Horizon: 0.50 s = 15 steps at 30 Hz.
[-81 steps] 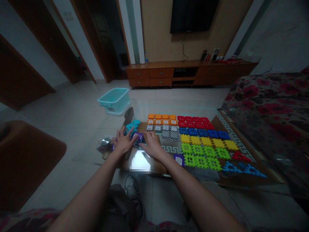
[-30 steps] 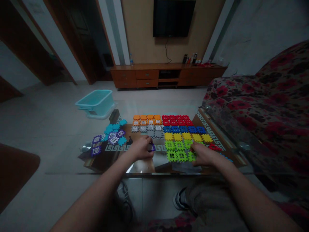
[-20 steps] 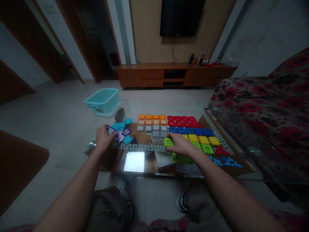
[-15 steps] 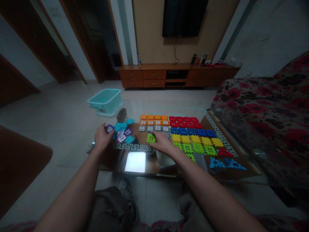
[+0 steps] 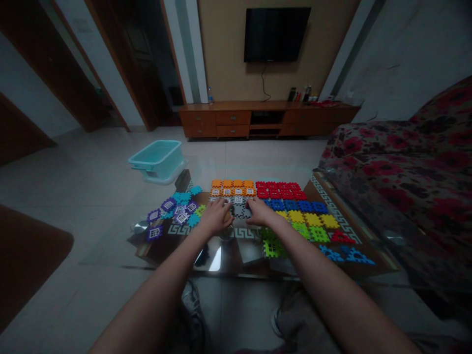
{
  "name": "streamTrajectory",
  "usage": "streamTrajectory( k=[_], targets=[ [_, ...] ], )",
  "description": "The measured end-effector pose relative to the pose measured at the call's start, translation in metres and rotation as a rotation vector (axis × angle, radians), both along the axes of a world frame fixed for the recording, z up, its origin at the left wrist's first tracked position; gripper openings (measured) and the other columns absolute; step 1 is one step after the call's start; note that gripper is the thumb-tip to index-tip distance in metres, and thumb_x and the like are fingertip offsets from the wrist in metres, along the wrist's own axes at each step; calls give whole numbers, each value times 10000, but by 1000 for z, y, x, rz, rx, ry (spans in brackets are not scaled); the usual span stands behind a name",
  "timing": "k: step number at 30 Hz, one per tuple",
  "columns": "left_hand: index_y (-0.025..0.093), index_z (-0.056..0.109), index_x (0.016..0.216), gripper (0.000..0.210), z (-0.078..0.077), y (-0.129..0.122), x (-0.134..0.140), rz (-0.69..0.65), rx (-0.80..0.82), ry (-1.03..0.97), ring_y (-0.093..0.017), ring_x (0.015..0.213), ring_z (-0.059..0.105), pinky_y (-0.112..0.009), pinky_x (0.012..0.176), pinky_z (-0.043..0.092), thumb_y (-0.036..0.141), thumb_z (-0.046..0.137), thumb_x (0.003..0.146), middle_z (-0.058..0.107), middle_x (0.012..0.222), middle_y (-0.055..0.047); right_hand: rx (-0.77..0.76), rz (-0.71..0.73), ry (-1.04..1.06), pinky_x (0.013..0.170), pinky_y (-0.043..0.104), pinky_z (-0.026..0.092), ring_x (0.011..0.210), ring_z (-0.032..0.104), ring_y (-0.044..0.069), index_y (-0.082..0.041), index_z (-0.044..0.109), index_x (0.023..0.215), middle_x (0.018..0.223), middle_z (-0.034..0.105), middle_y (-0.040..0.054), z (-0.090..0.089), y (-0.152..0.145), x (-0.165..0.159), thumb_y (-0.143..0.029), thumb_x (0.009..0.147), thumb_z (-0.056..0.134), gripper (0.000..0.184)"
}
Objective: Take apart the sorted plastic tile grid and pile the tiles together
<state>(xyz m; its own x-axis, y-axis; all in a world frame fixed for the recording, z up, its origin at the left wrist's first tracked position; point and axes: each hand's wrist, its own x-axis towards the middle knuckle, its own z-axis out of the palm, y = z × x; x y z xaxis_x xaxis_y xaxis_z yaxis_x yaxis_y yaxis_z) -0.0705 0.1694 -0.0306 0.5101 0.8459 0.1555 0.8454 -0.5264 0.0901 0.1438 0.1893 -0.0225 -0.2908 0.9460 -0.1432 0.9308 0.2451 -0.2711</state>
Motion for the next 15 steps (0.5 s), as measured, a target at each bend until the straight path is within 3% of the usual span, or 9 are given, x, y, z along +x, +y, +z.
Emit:
streamTrajectory(
  k=[6, 10, 15],
  targets=[
    [224, 568, 1207, 379, -8, 19, 21, -147, -113, -2, -284, 1121, 511, -419, 931, 432, 353, 584, 851, 563, 1200, -108, -61, 107, -87, 808, 301, 502, 982, 639, 282, -123, 670, 1041, 1065, 681, 147, 6, 15, -6, -335, 586, 846, 532],
    [174, 594, 1006, 343, -12, 30, 22, -158, -181, -73, -269, 1031, 545, -379, 893, 463, 395, 680, 758, 568, 1100, -117, -79, 168, -111, 724, 297, 508, 848, 674, 278, -120, 725, 891, 916, 724, 137, 6, 17, -10, -418, 582, 820, 440],
    [163, 565, 983, 403, -10, 31, 19, -123, -248, -128, -270, 960, 582, -367, 830, 495, 379, 721, 680, 592, 1039, -114, -45, 204, -68, 712, 307, 509, 837, 672, 283, -135, 730, 889, 912, 733, 125, 7, 19, -16, -432, 548, 822, 461]
  ],
)
